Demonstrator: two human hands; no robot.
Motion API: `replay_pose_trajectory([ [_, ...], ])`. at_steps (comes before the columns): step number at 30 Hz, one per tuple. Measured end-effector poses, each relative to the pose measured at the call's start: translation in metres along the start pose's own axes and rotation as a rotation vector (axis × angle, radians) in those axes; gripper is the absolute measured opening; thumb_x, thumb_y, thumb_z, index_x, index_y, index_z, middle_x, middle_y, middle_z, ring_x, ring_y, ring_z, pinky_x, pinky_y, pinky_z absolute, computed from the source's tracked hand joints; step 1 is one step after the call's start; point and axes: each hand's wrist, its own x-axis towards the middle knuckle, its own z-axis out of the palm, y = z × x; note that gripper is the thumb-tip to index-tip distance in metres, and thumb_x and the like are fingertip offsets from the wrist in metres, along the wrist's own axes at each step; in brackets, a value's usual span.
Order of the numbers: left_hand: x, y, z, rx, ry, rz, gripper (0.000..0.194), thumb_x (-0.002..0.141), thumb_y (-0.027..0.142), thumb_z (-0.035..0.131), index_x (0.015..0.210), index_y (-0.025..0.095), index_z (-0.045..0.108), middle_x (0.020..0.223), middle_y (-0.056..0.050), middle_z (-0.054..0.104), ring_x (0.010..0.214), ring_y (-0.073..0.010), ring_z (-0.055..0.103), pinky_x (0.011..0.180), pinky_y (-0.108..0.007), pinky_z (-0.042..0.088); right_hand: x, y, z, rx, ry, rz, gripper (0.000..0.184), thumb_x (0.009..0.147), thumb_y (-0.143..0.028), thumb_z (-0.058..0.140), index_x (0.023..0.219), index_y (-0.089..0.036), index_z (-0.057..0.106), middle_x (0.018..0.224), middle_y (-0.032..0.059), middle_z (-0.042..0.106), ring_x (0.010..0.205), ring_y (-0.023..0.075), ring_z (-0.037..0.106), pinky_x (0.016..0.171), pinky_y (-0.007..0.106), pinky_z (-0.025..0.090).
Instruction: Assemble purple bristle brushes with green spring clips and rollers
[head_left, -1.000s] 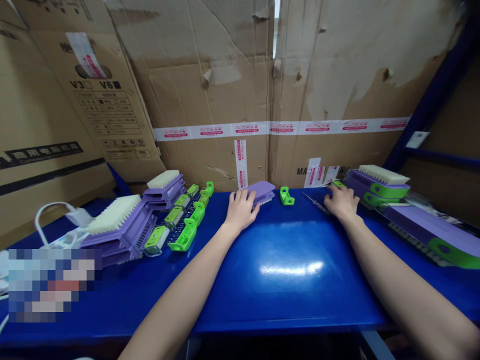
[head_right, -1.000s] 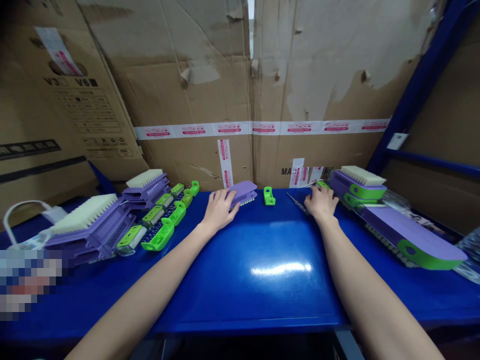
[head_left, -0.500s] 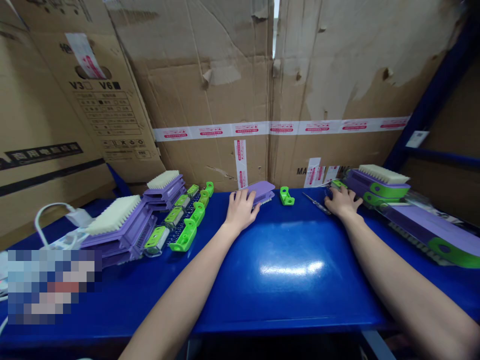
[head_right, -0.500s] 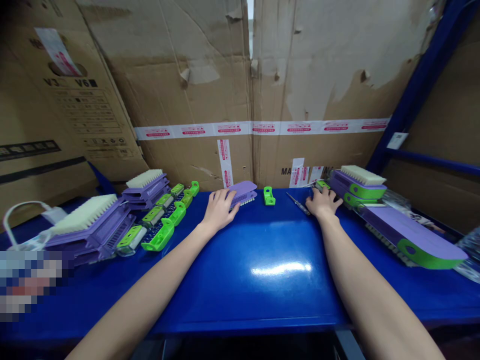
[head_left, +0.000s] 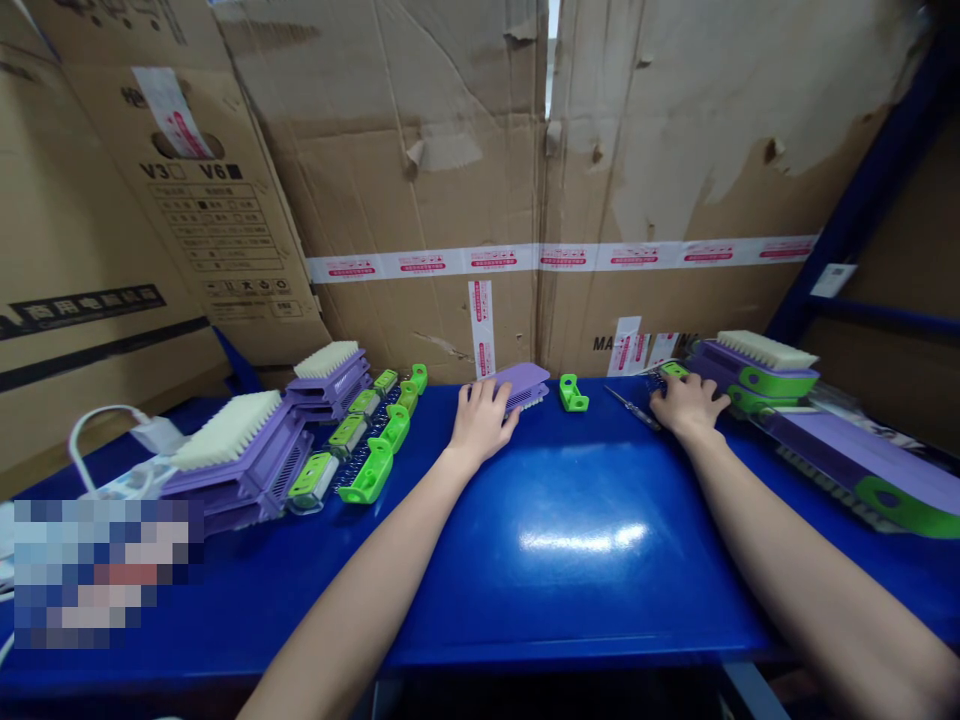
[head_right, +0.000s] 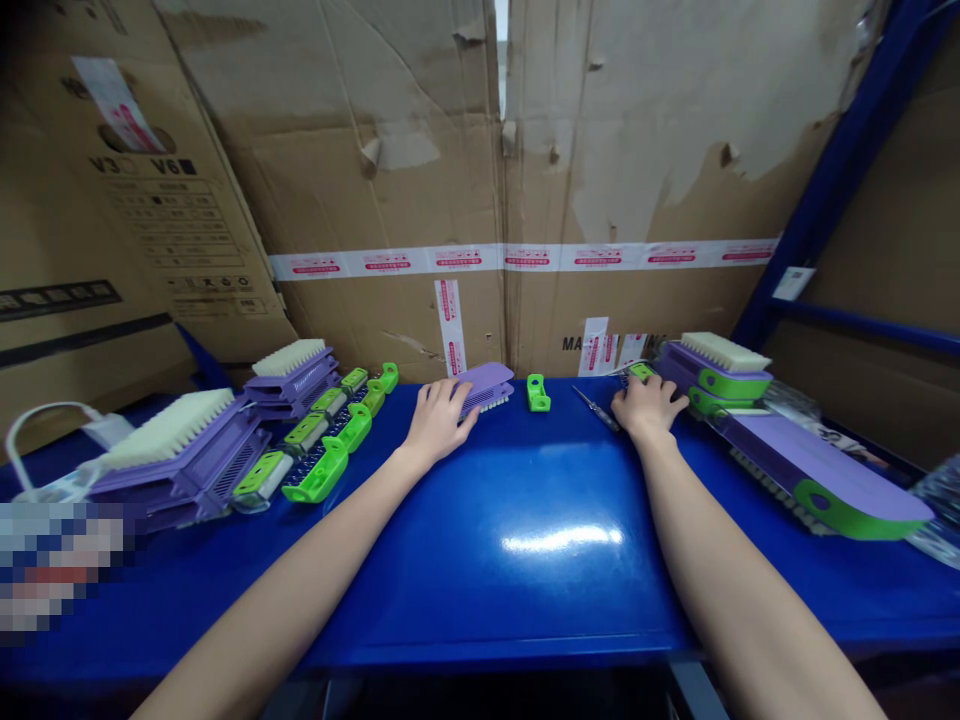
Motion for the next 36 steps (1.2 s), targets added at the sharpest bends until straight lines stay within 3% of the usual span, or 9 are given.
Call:
replay_pose_trajectory([
  [17,0.000,0.000,0.000,-0.001,0.001,-0.004,0.039,0.090,0.040,0.039,0.119,0.018,0.052,0.116,-0.014,0.055,0.109,-0.0288,0.048,0.091,-0.044,0.035,0.000,-0.002,-0.005,0.010,0.084,0.021,0.040,0.081,-0.029,0.037,0.101,-0.011,0.065,0.103,0.0215,0.057,0.102,0.0365,0.044,0.081,0.055,0.033],
  [26,0.000,0.000,-0.001,0.017,-0.005,0.000,0.039,0.090,0.040,0.039,0.119,0.017,0.051,0.115,-0.014,0.055,0.107,-0.0284,0.048,0.090,-0.043,0.036,0.000,-0.002,-0.011,0.041,0.138,0.017,0.042,0.081,-0.031,0.040,0.109,-0.011,0.063,0.109,0.0219,0.053,0.105,0.0365,0.043,0.080,0.048,0.036],
  [36,0.000,0.000,-0.001,0.019,0.008,0.002,0.039,0.089,0.039,0.041,0.118,0.016,0.052,0.115,-0.014,0.056,0.107,-0.0282,0.049,0.090,-0.043,0.036,0.000,0.002,-0.010,0.090,-0.011,0.082,0.043,0.083,-0.030,0.041,0.118,-0.016,0.060,0.112,0.0191,0.057,0.103,0.0340,0.051,0.078,0.042,0.042],
])
